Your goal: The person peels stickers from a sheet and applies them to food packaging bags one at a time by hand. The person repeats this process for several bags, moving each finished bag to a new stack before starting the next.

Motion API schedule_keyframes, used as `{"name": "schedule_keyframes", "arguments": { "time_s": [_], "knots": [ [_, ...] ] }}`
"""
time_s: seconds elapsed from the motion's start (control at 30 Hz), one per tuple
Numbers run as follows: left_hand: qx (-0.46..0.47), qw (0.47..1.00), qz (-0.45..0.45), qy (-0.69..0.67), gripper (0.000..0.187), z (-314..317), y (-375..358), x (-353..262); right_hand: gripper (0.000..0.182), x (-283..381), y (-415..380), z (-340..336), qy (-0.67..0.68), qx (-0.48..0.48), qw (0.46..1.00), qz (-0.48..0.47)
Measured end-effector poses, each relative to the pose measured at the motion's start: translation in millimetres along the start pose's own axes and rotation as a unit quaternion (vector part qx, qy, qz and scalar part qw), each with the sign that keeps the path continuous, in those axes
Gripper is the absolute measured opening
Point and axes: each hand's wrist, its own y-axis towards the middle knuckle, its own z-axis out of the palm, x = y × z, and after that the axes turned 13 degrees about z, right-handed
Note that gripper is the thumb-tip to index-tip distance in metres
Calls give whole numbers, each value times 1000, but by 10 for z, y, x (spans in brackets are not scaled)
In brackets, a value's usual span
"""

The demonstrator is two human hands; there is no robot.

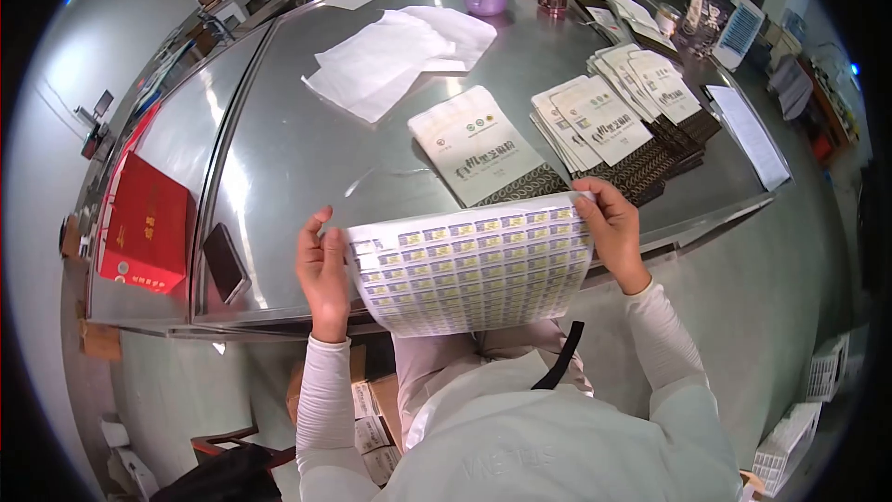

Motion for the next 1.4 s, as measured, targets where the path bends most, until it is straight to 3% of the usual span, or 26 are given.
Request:
{"name": "schedule_keyframes", "arguments": {
  "time_s": [0.1, 0.2, 0.37, 0.63, 0.73, 0.9, 1.07, 1.2, 1.3, 1.4],
  "knots": [
    [45, 997, -4, -59, 46, 46, -112, -146, 21, -16, 21, -5, -6, -11, 1000, 4],
    [97, 995, -4, -3, 46, -3, -209, -101, 23, -14, 36, 0, 6, -15, 1000, 8],
    [102, 995, 19, -1, 29, -64, -268, -40, 30, 85, -37, -70, -17, 41, 999, 16],
    [128, 991, 34, 2, 26, -135, -285, -104, 32, 264, -89, -206, -166, 72, 981, -71],
    [112, 990, 13, 81, 30, -165, -282, -117, 26, 401, -77, -210, -213, 61, 970, -97],
    [159, 973, 20, 168, 21, -218, -218, -377, 16, 447, -30, -163, -188, 58, 974, -116],
    [214, 962, 34, 167, 9, -327, -182, -486, 12, 484, 3, -197, -203, 83, 968, -117],
    [299, 917, 84, 249, 6, -376, -91, -814, 10, 589, 9, -209, -196, 113, 968, -110],
    [343, 906, 54, 244, 5, -482, -37, -959, 9, 605, 29, -201, -179, 153, 967, -99],
    [346, 894, 87, 271, 6, -585, 37, -951, 8, 701, 42, -124, -183, 180, 963, -87]
  ]
}}
